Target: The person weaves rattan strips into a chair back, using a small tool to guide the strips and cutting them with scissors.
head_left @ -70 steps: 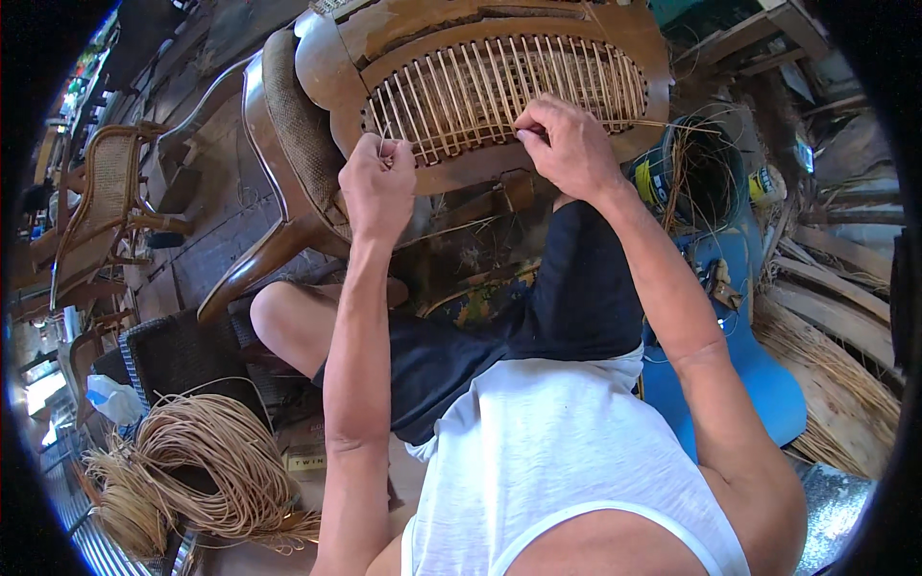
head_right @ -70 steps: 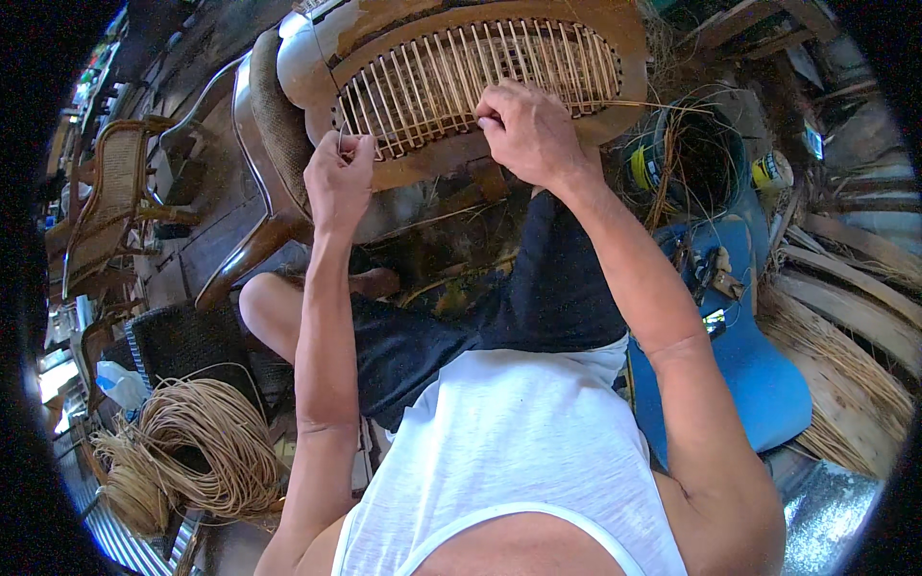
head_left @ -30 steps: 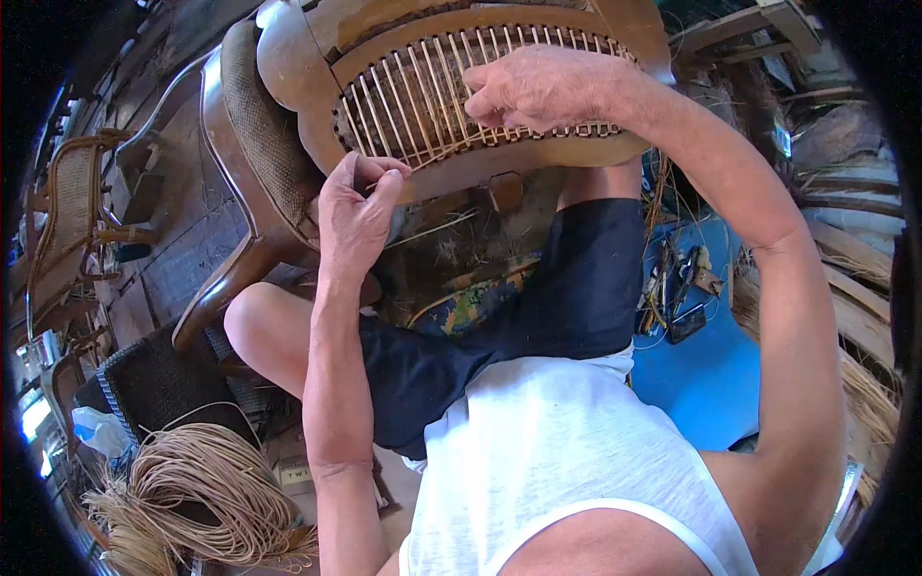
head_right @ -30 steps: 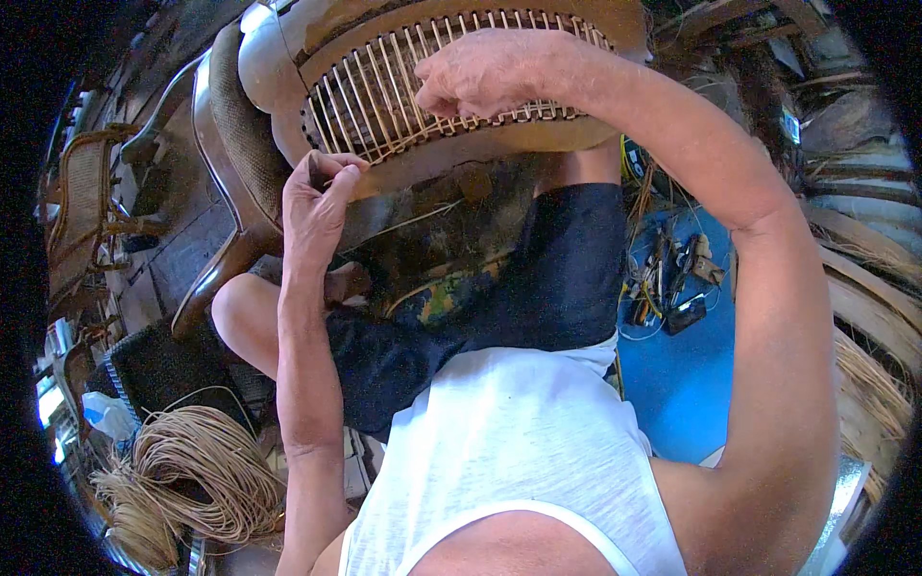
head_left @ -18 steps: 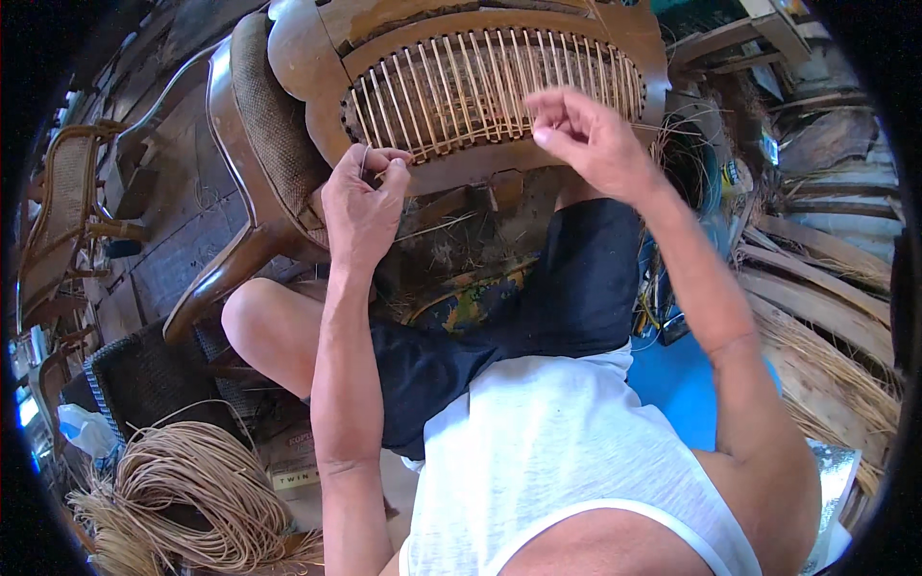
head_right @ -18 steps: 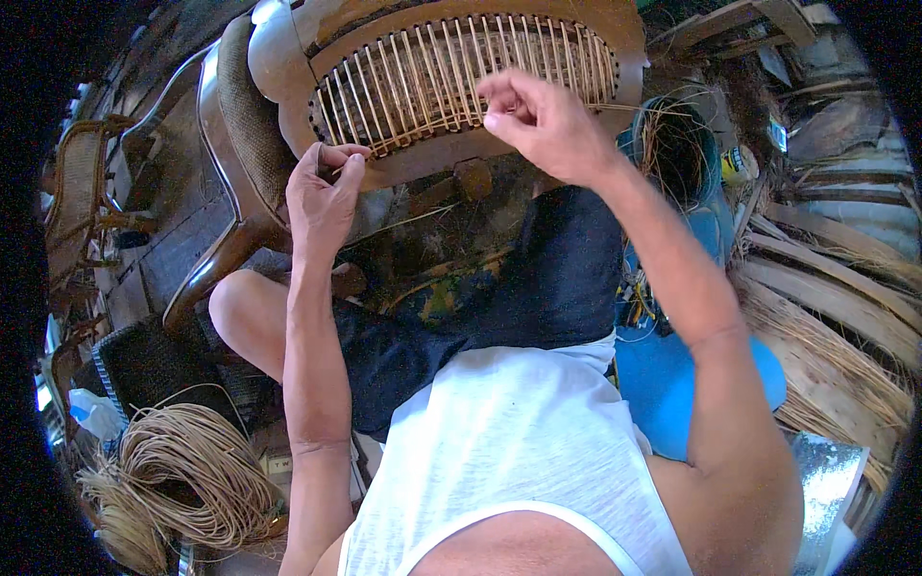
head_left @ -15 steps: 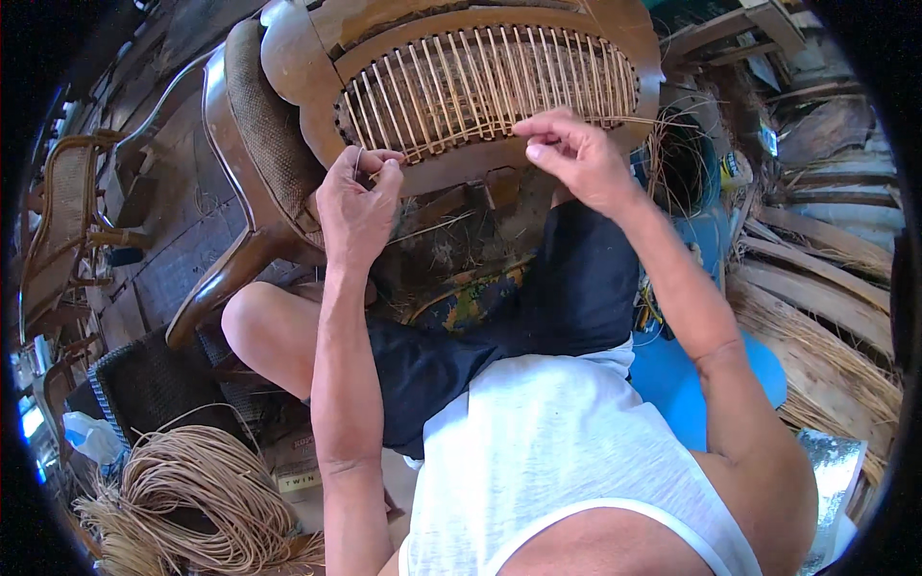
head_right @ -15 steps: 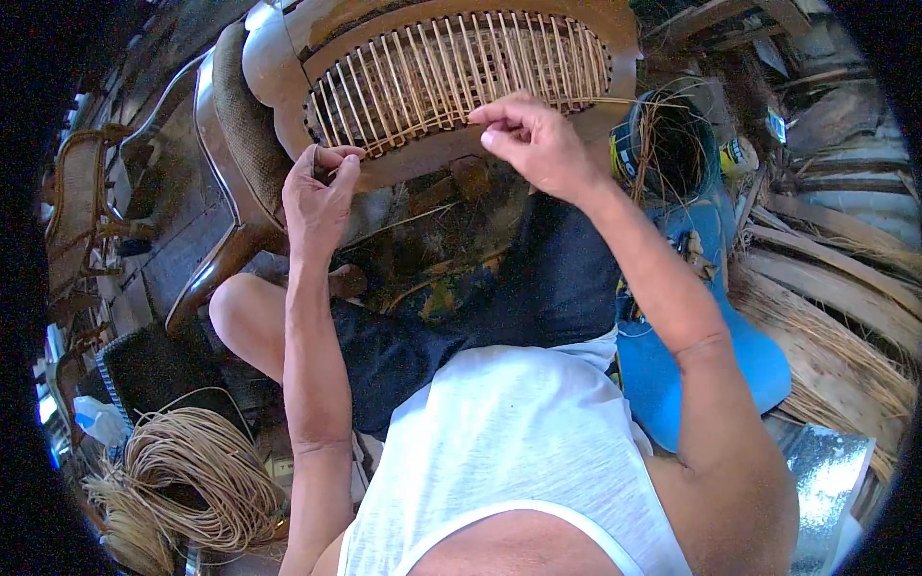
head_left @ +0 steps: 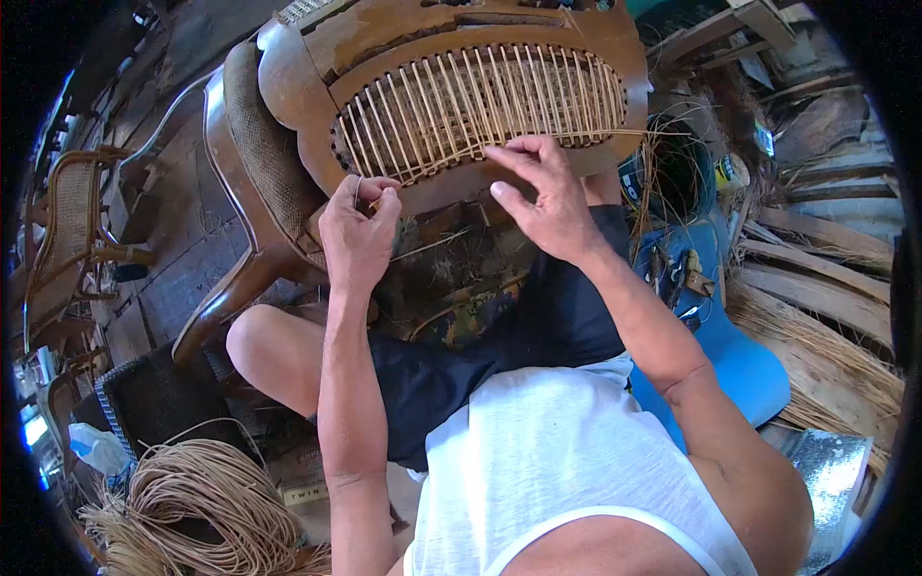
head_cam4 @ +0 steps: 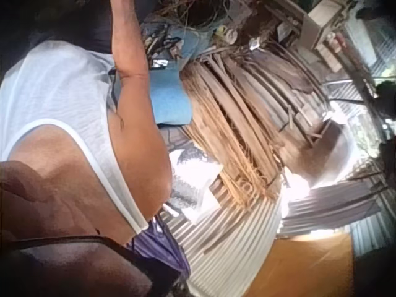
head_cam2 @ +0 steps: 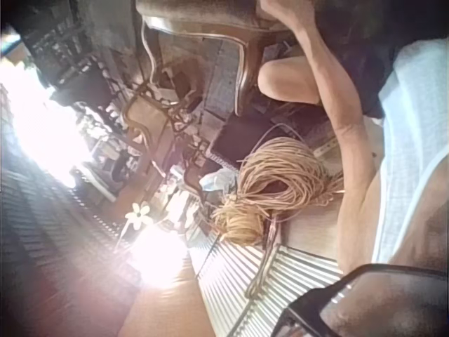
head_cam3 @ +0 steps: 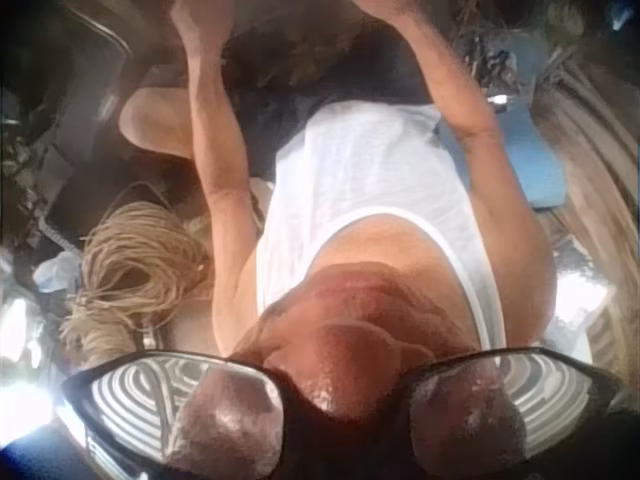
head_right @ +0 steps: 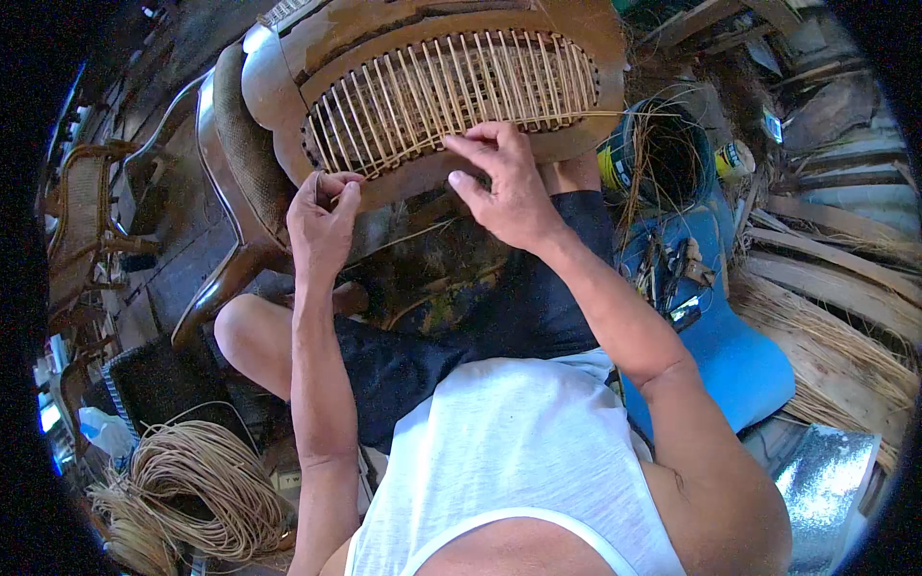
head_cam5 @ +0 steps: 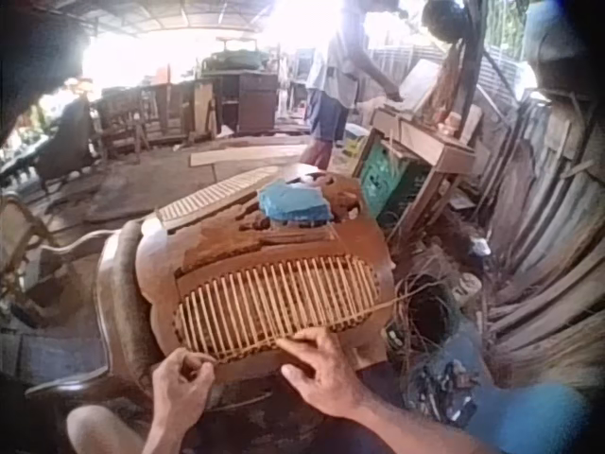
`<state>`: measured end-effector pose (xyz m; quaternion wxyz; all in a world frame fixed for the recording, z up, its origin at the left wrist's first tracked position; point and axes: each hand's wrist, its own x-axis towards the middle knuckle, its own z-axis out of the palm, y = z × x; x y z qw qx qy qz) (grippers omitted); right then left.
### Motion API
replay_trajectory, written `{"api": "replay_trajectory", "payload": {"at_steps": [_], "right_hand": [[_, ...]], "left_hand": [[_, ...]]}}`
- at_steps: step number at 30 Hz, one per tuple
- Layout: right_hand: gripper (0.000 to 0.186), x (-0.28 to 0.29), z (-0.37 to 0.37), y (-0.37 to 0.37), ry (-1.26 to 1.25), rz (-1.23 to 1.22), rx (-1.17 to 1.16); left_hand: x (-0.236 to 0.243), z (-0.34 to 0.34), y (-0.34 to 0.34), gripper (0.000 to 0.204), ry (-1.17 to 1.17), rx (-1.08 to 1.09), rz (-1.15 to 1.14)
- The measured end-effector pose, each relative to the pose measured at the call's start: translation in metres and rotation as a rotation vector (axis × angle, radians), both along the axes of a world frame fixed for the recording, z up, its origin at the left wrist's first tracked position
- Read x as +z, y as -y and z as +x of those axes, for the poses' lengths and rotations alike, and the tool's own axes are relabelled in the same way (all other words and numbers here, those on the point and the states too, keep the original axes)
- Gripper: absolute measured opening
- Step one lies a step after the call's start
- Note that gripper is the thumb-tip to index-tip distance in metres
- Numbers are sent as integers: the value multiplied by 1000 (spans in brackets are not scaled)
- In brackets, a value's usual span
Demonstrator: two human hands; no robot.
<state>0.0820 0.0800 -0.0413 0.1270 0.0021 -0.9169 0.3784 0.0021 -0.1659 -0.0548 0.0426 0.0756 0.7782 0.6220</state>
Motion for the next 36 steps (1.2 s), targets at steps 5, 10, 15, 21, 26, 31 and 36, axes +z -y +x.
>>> {"api": "replay_trajectory", "payload": {"at_steps": [5, 10, 15, 21, 26, 31, 36], "right_hand": [[44, 21, -17, -28, -168, 167, 90], [47, 21, -33, -18, -33, 289, 177], [46, 24, -33, -15, -30, 379, 193], [42, 24, -32, -16, -27, 363, 177], [40, 25, -33, -16, -9, 298, 159], [37, 25, -39, -10, -46, 375, 138], [36, 32, -52, -9, -43, 522, 248]], "left_hand": [[0, 6, 0, 19, -11, -16, 21], [1, 8, 1, 20, 20, -23, 103], [8, 10, 2, 21, 5, -37, 174], [-1, 8, 1, 18, 25, -2, 128], [0, 8, -3, 19, 30, 81, 115], [-2, 5, -2, 19, -1, 87, 15], [-3, 2, 2, 18, 28, 43, 74]]}}
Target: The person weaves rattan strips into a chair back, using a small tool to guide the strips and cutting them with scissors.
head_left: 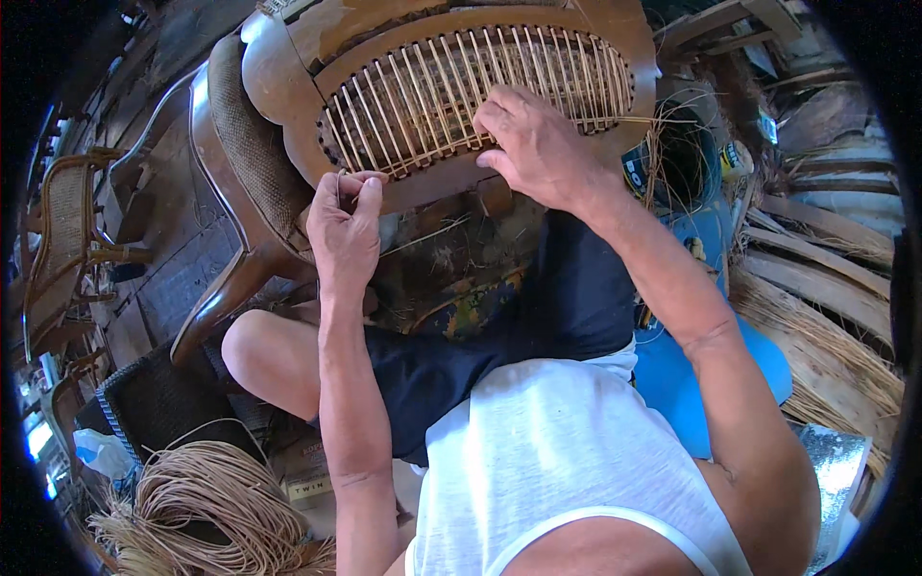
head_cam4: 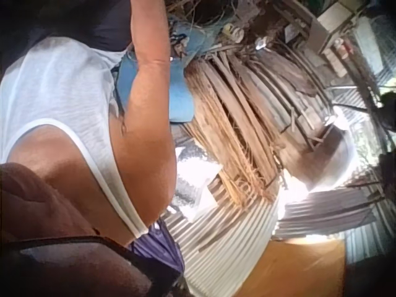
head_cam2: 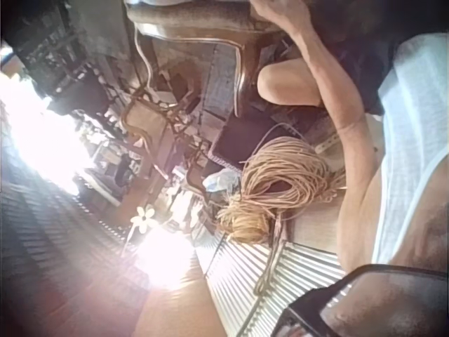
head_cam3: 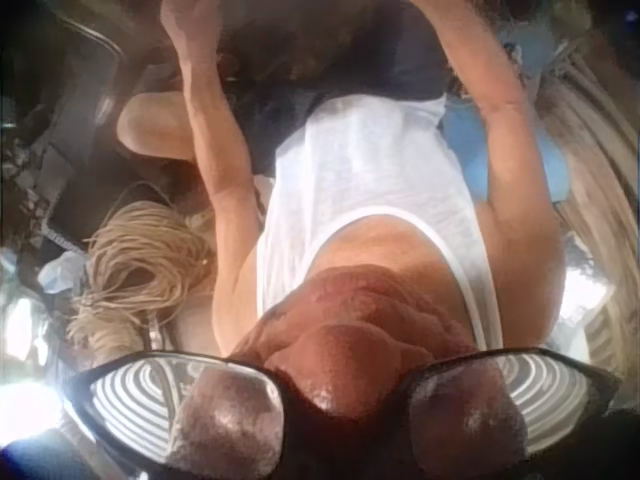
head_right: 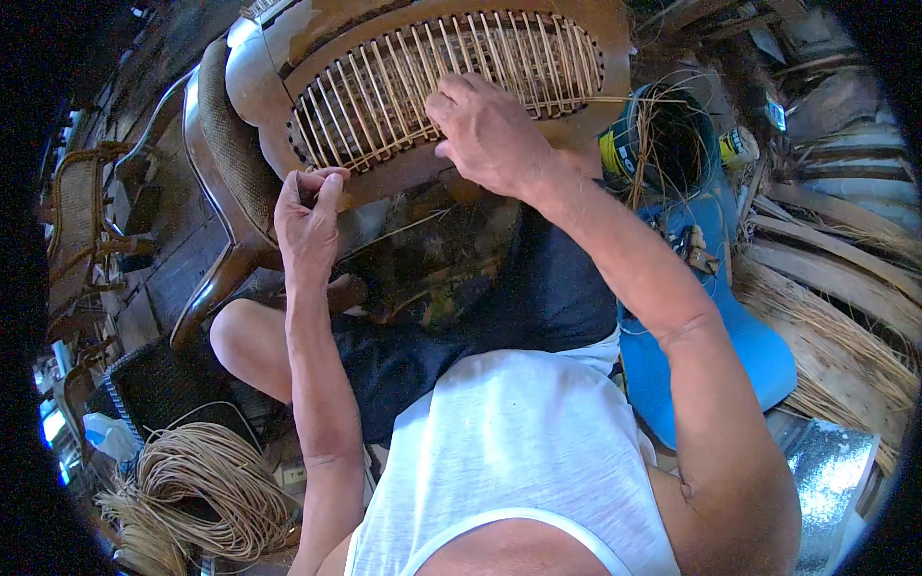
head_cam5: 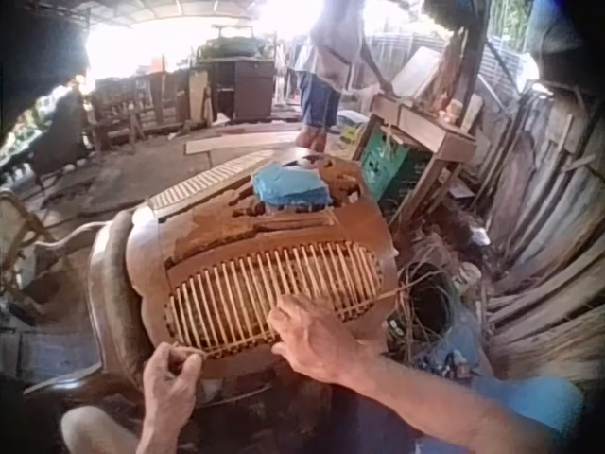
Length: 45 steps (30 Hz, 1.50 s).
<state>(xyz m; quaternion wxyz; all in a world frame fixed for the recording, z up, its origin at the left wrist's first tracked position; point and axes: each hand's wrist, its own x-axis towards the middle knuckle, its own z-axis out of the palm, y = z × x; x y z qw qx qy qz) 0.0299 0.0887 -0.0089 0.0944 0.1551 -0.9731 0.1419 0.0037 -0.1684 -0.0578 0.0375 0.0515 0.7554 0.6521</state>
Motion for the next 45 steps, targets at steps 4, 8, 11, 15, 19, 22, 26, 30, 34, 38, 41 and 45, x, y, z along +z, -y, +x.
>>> {"api": "replay_trajectory", "payload": {"at_steps": [4, 8, 11, 15, 19, 22, 26, 30, 34, 38, 41, 45], "right_hand": [[35, -4, -4, -6, 9, -24, 65], [29, -10, -3, -14, -35, -93, 150], [27, -12, -1, -18, -93, -127, 194], [23, -14, 2, -19, -107, -130, 228], [21, -25, 7, -15, -160, -113, 238], [30, -25, 37, -11, -230, -41, 139], [48, -25, 70, -21, -138, -109, 15], [43, -15, 78, -57, -100, -153, -160], [35, -4, 79, -119, -180, -129, -392], [34, 1, 87, -163, -197, -64, -462], [35, 6, 81, -171, -179, -89, -445], [38, 3, 74, -198, -137, 10, -418]], "left_hand": [[4, 2, 5, 17, 62, -95, 35], [-1, 12, 8, 17, 148, -131, 54], [-8, 22, 2, 17, 192, -118, 101], [-17, 33, -2, 15, 165, -45, 35], [-25, 29, -1, 18, 166, 187, 122], [-17, 24, -14, 15, -130, 321, -117], [2, 17, -14, 19, -172, 339, -252], [0, 18, -7, 21, -272, 264, -494], [50, 34, -10, 28, -382, 200, -842], [74, 24, -31, 33, -515, 74, -797], [65, 13, -57, 30, -486, -95, -805], [38, -1, -63, 22, -499, -154, -975]]}}
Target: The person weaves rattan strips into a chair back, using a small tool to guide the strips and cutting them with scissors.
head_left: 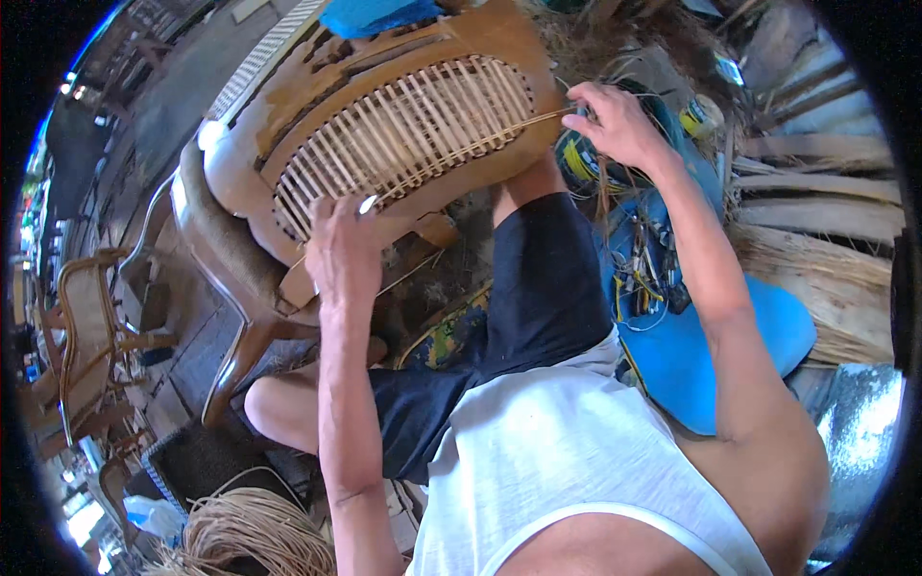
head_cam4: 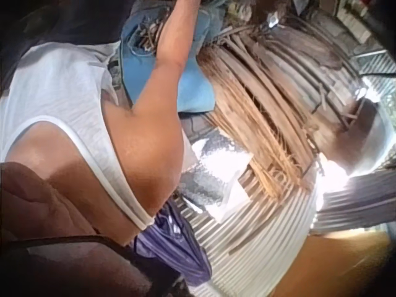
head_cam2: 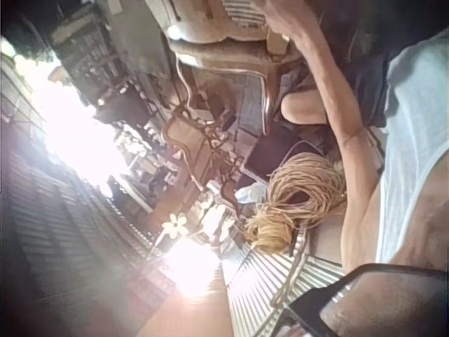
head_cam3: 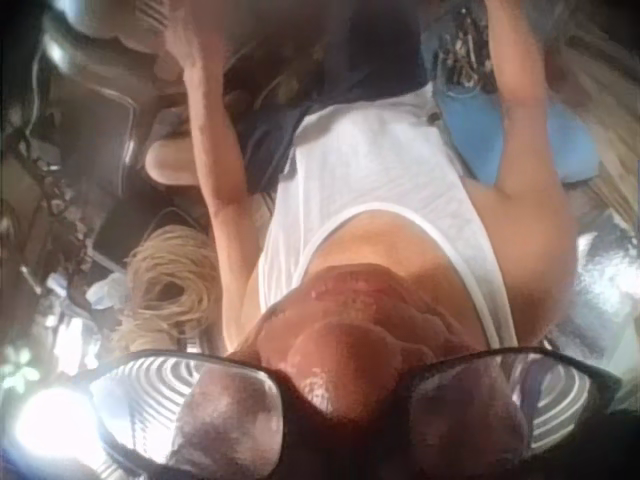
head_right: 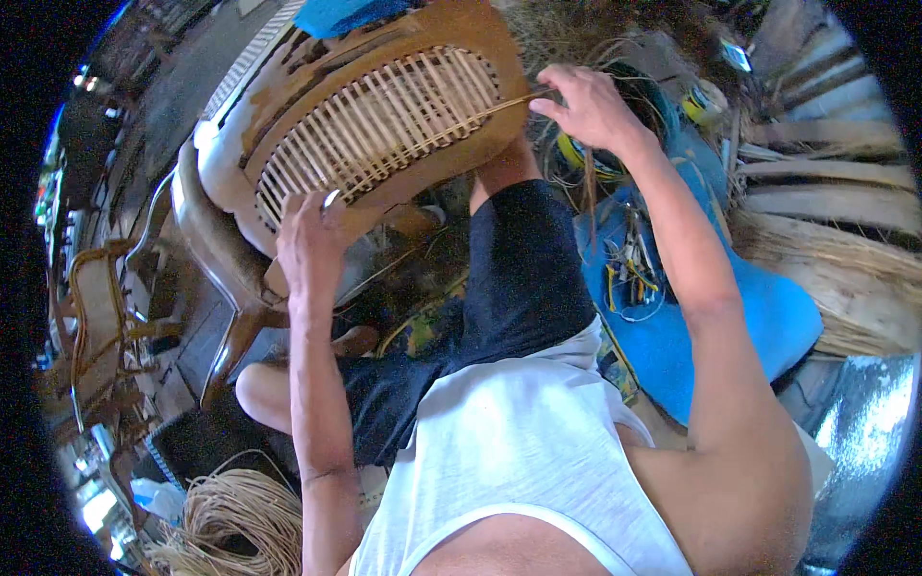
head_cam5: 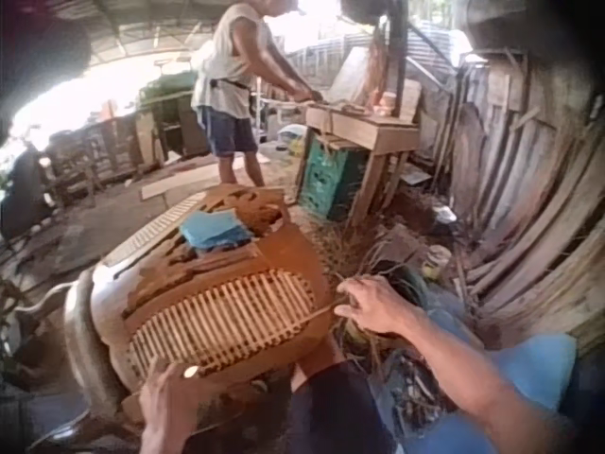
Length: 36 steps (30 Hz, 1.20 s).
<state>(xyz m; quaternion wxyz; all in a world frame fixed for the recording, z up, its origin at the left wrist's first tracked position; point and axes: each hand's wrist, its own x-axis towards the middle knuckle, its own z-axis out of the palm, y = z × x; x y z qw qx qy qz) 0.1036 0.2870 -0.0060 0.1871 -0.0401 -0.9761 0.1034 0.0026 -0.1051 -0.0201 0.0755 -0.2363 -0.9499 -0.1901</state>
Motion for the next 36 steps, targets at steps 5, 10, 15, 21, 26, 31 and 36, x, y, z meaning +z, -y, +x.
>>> {"api": "replay_trajectory", "payload": {"at_steps": [5, 10, 15, 21, 26, 31, 36], "right_hand": [[38, 15, -7, -1, 278, -134, 38], [33, 20, -27, 17, 294, -161, 154], [27, 18, -35, 51, 188, -138, 270], [22, 11, -40, 50, 165, -315, 237], [19, 11, -41, 52, 210, -537, 111], [19, 17, -47, 55, 314, -460, 54], [22, 11, -33, 75, -76, 173, 135]], "left_hand": [[24, 2, -9, 32, 156, -40, -4], [4, -9, -1, 53, 193, -30, 162], [-4, -7, -2, 41, 296, 78, 246], [-17, -6, 4, 41, 270, 27, 318], [-5, -6, 4, 43, 329, 11, 341], [3, -2, 1, 41, 300, 23, 241], [42, 15, 13, 38, 251, 36, -37]]}}
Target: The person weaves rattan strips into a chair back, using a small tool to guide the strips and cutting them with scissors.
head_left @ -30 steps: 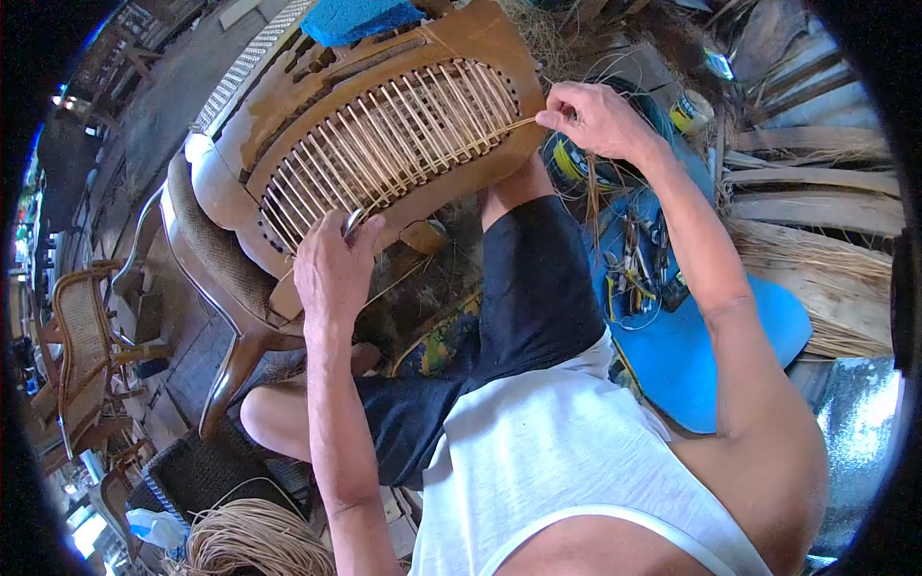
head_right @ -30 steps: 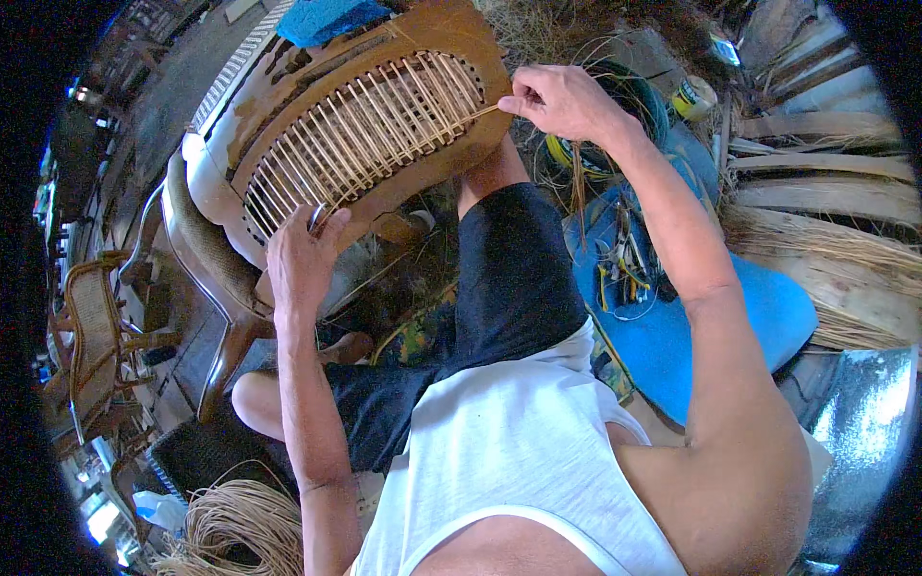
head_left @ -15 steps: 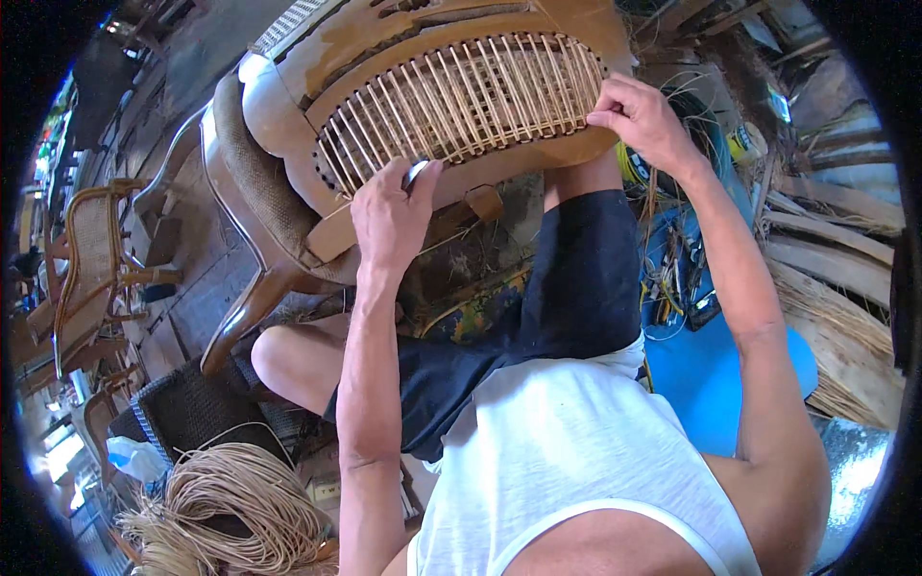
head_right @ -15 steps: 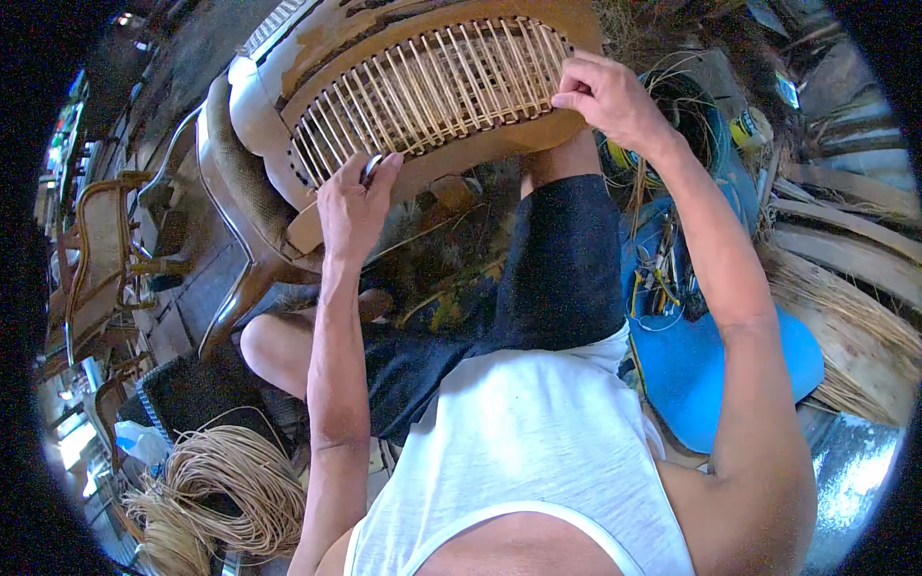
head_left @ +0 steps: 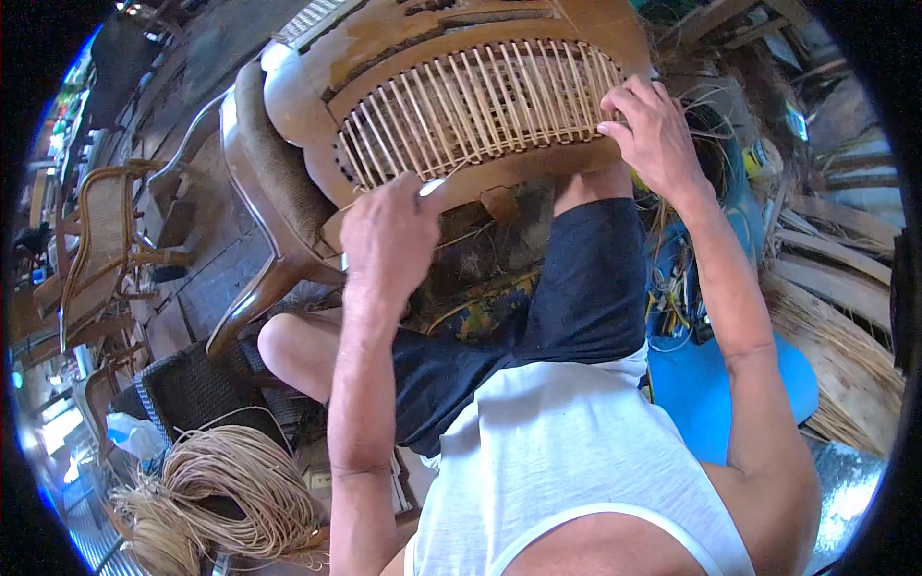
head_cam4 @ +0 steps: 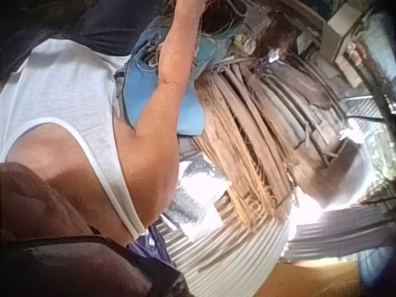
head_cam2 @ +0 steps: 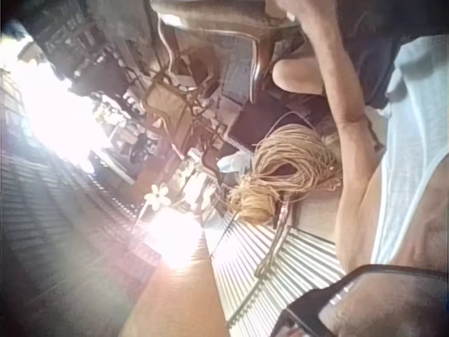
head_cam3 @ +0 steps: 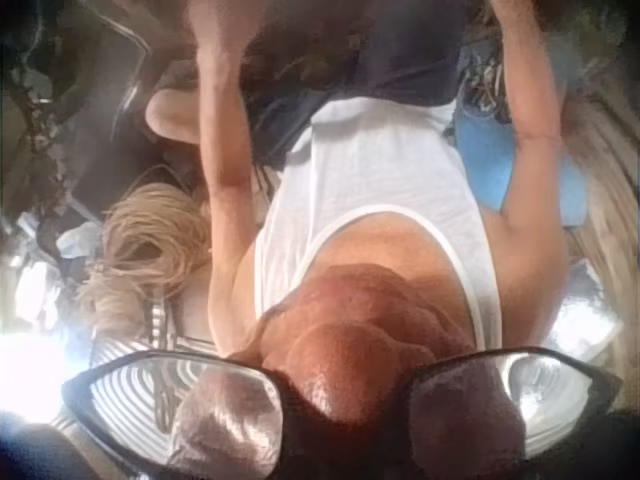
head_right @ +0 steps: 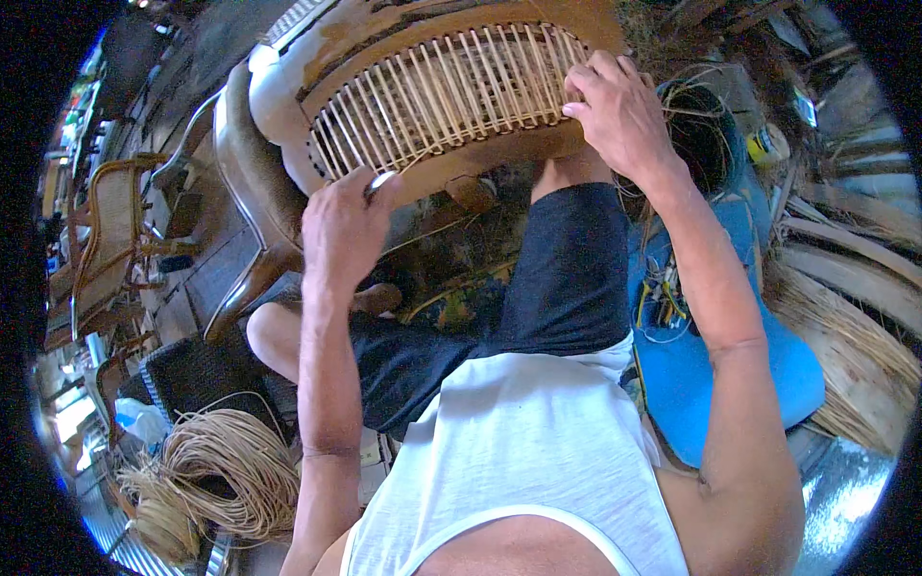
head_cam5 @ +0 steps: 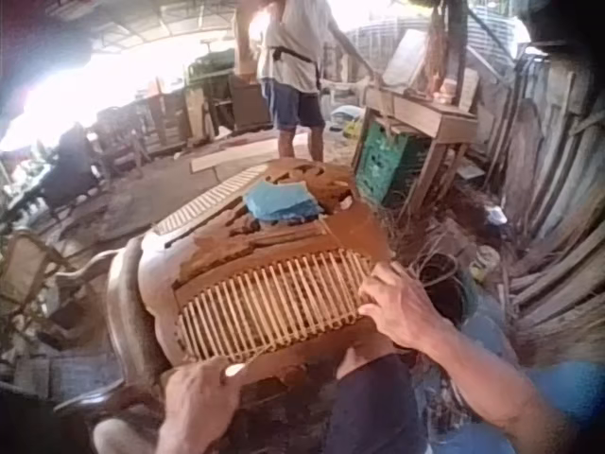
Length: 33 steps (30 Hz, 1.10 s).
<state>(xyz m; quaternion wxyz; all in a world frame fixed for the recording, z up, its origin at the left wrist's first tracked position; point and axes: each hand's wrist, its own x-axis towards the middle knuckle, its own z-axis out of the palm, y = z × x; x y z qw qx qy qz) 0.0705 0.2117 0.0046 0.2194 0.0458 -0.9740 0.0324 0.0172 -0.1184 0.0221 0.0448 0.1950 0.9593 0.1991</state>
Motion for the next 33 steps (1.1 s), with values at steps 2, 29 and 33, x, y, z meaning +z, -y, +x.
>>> {"api": "replay_trajectory", "payload": {"at_steps": [2, 29, 33], "right_hand": [[22, -4, -3, -1, 5, -42, 34], [38, -15, 10, 72, 130, -418, 180], [35, -26, -20, 86, 105, -415, 349]], "left_hand": [[-4, -15, 35, 36, 62, 67, -39], [-36, -18, -19, 41, -95, -54, 189], [-41, -32, -33, 37, -42, -45, 226]]}}
